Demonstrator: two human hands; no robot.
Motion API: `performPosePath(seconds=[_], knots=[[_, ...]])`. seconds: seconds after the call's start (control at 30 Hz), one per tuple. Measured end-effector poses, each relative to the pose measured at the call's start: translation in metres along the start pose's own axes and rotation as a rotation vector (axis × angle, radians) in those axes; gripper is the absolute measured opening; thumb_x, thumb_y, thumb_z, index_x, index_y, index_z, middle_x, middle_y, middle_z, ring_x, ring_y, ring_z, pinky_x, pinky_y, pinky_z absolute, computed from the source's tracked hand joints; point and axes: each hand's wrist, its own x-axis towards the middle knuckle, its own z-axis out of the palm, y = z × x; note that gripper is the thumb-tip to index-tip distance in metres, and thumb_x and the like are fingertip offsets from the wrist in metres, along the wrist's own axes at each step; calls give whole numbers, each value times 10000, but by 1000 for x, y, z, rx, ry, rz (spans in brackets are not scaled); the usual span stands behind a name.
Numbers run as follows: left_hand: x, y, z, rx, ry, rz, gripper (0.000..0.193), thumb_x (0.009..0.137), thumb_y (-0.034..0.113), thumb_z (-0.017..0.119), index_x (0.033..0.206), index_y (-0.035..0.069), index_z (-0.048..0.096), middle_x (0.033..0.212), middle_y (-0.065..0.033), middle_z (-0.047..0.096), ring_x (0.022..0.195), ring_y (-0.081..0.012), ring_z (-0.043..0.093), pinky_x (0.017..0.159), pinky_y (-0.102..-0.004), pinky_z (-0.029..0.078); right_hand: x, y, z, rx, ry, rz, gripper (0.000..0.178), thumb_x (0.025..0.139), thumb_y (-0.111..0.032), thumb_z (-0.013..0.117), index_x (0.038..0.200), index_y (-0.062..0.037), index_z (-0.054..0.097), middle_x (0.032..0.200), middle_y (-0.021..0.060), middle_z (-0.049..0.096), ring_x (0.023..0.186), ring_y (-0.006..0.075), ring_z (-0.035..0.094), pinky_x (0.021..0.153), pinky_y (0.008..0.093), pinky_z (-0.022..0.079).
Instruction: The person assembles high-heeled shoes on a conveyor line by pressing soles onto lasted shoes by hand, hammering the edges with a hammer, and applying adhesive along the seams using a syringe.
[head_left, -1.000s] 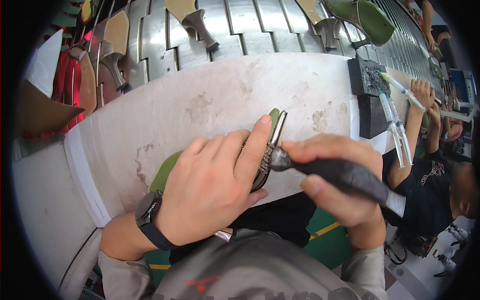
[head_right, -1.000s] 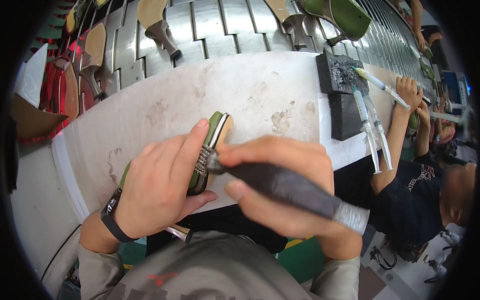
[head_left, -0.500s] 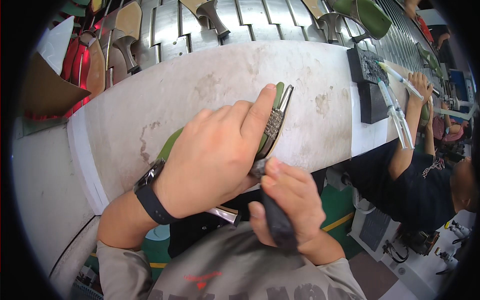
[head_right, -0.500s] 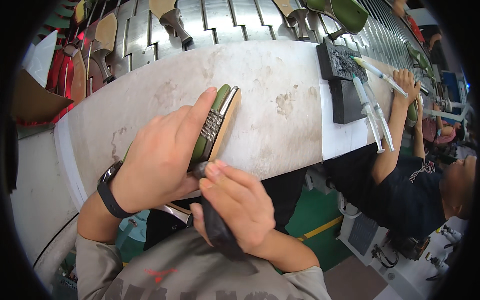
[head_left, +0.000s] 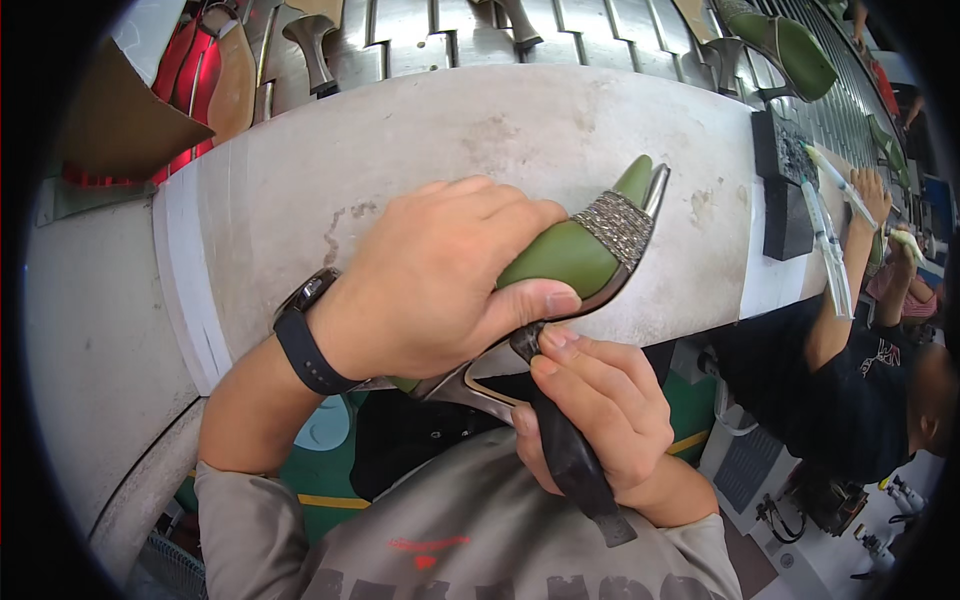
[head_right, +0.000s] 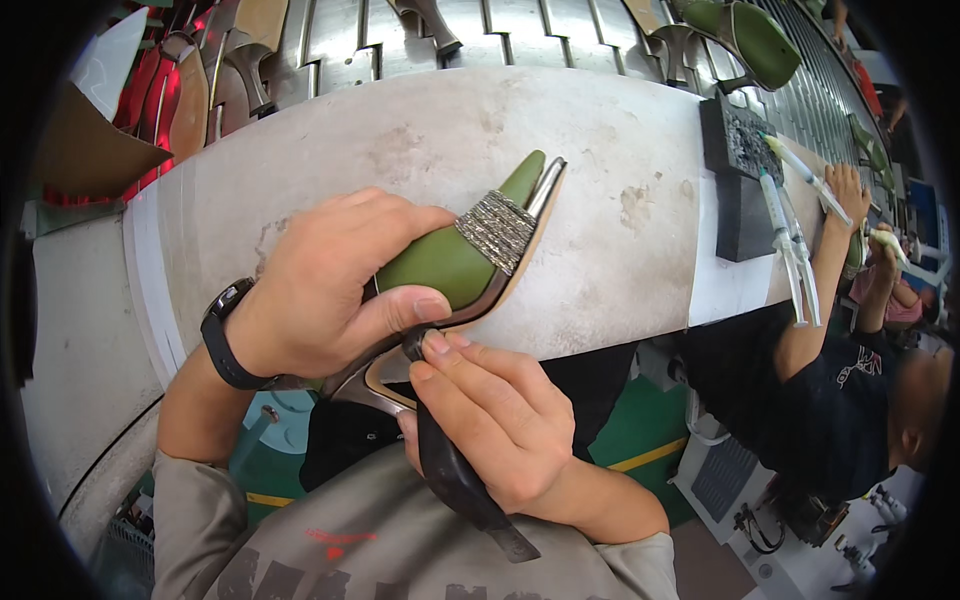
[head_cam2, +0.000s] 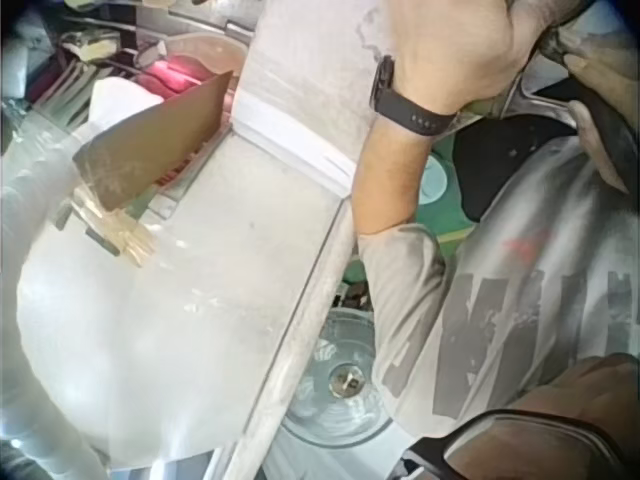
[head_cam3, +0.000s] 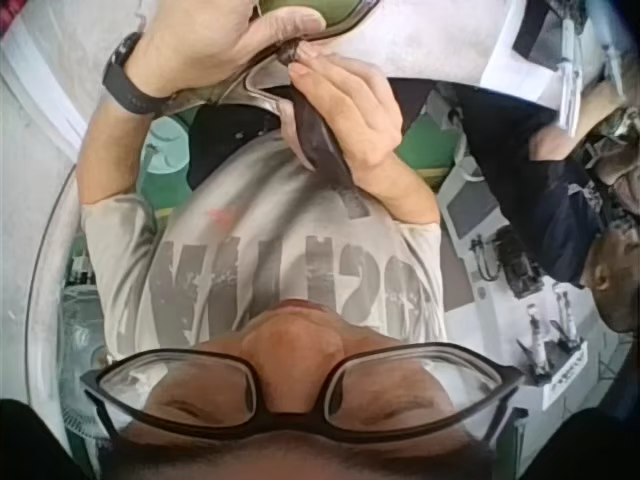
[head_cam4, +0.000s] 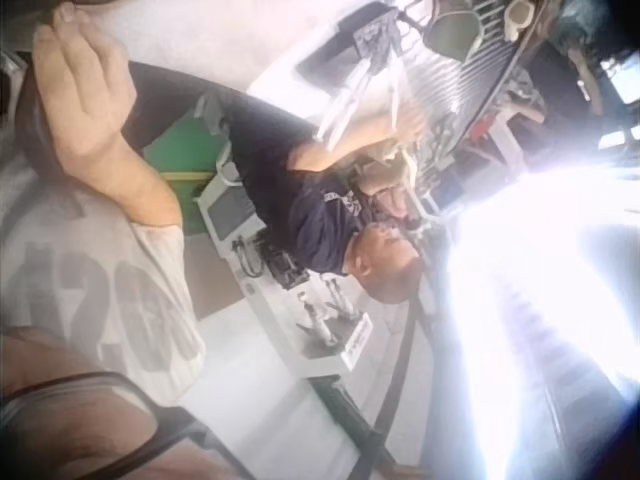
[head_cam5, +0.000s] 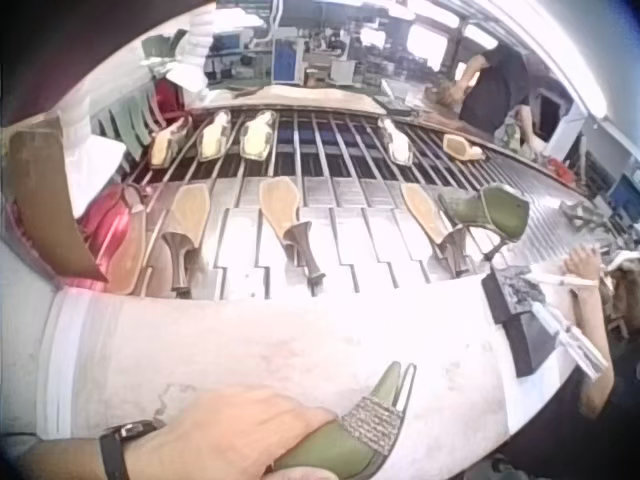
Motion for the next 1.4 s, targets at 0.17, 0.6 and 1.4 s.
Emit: performPosePath(seconds=[0.17, 0.6, 1.4], knots=[[-5, -4, 3, 4, 39, -2, 491, 904, 346, 805, 1229, 0, 681, 967, -143, 698, 907, -377, 667, 805, -453, 534, 5, -1, 5, 174, -56, 69, 409, 705, -43, 865, 1088, 59, 763, 1127, 201, 765, 946, 331, 751, 818, 373, 654], [-1, 7, -5, -28, 2, -28, 420, 944, 271, 775, 1233, -23, 694, 1027, -193, 728, 947, -390, 695, 852, -424, 551, 7, -4, 13, 131, 23, -80, 399, 698, -50, 846, 1077, 37, 757, 1110, 190, 769, 940, 334, 741, 813, 393, 639], [39, 47, 2, 201, -120, -212, 812, 741, 329, 953, 1366, -24, 572, 1011, -243, 715, 906, -428, 733, 800, -464, 586, 80, 109, -67, 675, 210, 635, 191, 944, -76, 763, 1099, 29, 724, 1018, 101, 800, 975, 128, 734, 910, 277, 561]])
